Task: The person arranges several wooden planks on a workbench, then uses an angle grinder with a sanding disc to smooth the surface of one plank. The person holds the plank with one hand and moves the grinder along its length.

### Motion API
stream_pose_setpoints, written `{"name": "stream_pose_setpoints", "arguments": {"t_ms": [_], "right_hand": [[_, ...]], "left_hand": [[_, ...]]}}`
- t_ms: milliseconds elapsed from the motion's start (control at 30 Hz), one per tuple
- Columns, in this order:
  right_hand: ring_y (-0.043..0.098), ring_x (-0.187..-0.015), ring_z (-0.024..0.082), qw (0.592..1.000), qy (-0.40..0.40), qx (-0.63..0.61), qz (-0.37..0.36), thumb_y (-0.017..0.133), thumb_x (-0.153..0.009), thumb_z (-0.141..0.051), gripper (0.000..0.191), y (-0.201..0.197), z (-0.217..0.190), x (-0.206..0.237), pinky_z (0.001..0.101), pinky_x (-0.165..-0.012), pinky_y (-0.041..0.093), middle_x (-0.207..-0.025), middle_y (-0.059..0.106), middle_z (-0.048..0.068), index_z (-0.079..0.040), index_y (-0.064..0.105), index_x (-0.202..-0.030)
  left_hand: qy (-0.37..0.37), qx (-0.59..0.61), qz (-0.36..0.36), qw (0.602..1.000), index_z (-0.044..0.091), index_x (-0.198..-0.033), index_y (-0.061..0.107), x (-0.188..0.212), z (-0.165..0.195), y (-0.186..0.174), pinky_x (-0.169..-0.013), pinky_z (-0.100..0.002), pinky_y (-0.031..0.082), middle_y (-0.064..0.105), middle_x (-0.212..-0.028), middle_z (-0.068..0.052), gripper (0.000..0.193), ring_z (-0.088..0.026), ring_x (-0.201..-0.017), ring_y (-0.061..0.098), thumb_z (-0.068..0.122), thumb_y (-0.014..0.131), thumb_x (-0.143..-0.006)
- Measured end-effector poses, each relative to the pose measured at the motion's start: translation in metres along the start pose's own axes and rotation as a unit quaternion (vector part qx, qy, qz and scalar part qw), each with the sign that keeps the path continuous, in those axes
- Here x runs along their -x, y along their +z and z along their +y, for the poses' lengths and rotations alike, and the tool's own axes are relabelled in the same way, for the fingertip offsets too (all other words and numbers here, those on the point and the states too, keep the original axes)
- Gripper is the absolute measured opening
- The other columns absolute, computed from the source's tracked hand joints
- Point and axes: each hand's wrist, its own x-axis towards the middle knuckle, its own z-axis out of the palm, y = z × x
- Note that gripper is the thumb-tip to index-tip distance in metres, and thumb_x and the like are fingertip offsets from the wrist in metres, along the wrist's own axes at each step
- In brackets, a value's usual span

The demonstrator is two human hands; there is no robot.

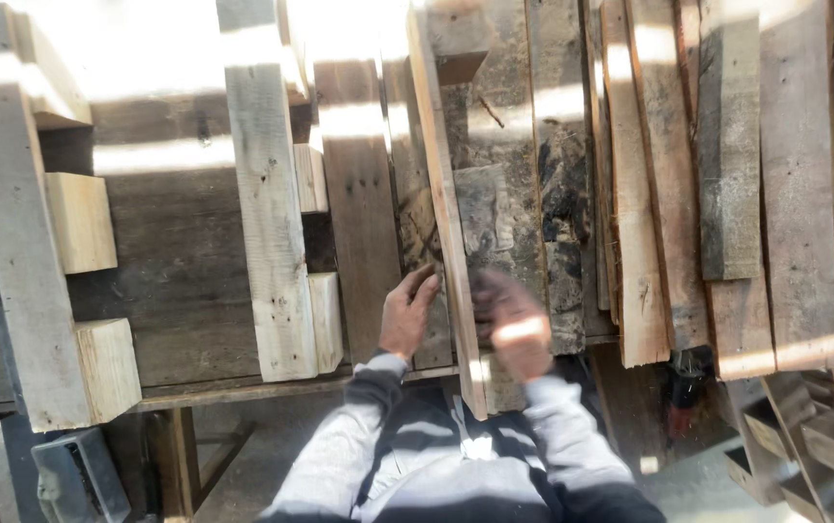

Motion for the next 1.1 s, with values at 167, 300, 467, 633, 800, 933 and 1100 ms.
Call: {"name": "stream_pose_setpoints", "arguments": {"t_ms": [167, 300, 467, 633, 800, 933, 1100], "right_hand": [[0.059, -0.120, 0.043, 0.996, -0.068, 0.035, -0.047, 0.064, -0.099, -0.035, 0.071, 0.001, 0.002, 0.003, 0.0541, -0.103, 0.051, -0.140, 0.056, 0.025, -0.003, 0.036, -0.156], [0.064, -0.112, 0.047, 0.939, -0.017, 0.337, -0.062, 0.065, -0.103, -0.035, 0.061, 0.050, 0.008, 0.009, 0.0553, -0.095, 0.053, -0.132, 0.061, 0.029, -0.001, 0.043, -0.148], [0.069, -0.101, 0.045, 0.957, 0.032, 0.290, -0.001, 0.059, -0.101, -0.034, 0.053, 0.069, 0.012, 0.010, 0.0515, -0.087, 0.056, -0.114, 0.070, 0.028, 0.000, 0.049, -0.141], [0.075, -0.086, 0.030, 0.998, 0.039, 0.045, 0.033, 0.056, -0.097, -0.029, 0.044, 0.002, 0.013, 0.010, 0.0383, -0.071, 0.065, -0.101, 0.073, 0.015, 0.000, 0.054, -0.130], [0.061, -0.069, 0.019, 0.822, 0.158, -0.547, -0.028, 0.050, -0.109, -0.038, 0.046, -0.055, 0.043, 0.012, 0.0318, -0.059, 0.052, -0.089, 0.062, 0.007, -0.003, 0.055, -0.137], [0.039, -0.067, 0.012, 0.760, 0.000, -0.608, -0.232, 0.052, -0.111, -0.035, 0.029, -0.052, 0.068, 0.007, 0.0278, -0.064, 0.036, -0.084, 0.044, -0.002, -0.010, 0.061, -0.122], [0.046, -0.053, 0.015, 0.799, 0.116, -0.583, -0.088, 0.045, -0.103, -0.047, 0.045, -0.039, 0.055, 0.008, 0.0311, -0.051, 0.041, -0.068, 0.045, 0.000, -0.012, 0.063, -0.127]], "left_hand": [[-0.057, 0.082, -0.012, 0.995, 0.002, -0.142, 0.056, -0.008, 0.011, 0.006, -0.093, -0.029, 0.055, 0.070, -0.128, -0.009, 0.055, -0.017, -0.111, 0.068, 0.037, 0.062, -0.100], [-0.134, 0.208, -0.060, 0.967, -0.002, -0.138, 0.065, -0.009, -0.001, 0.001, -0.086, -0.032, 0.056, 0.073, -0.122, -0.013, 0.053, -0.019, -0.103, 0.067, 0.027, 0.073, -0.094], [-0.133, 0.180, -0.108, 0.969, -0.002, -0.137, 0.064, -0.012, -0.005, -0.019, -0.097, -0.032, 0.053, 0.071, -0.128, -0.014, 0.052, -0.020, -0.113, 0.066, 0.025, 0.075, -0.094], [-0.088, 0.010, -0.171, 0.981, 0.006, -0.144, 0.058, 0.020, 0.031, -0.019, -0.108, -0.038, 0.050, 0.066, -0.138, -0.014, 0.057, -0.026, -0.127, 0.064, 0.035, 0.067, -0.096], [0.074, -0.073, -0.253, 0.962, 0.007, -0.149, 0.057, 0.091, 0.085, -0.009, -0.124, -0.043, 0.030, 0.059, -0.154, -0.014, 0.057, -0.029, -0.145, 0.054, 0.032, 0.070, -0.099], [0.120, 0.017, -0.243, 0.963, 0.004, -0.159, 0.039, 0.125, 0.111, -0.013, -0.122, -0.040, 0.038, 0.046, -0.160, -0.015, 0.084, -0.027, -0.148, 0.047, 0.030, 0.077, -0.088], [0.134, 0.148, -0.297, 0.934, 0.007, -0.164, 0.029, 0.125, 0.104, -0.028, -0.128, -0.042, 0.033, 0.032, -0.171, -0.017, 0.091, -0.029, -0.155, 0.037, 0.020, 0.081, -0.090]]}}
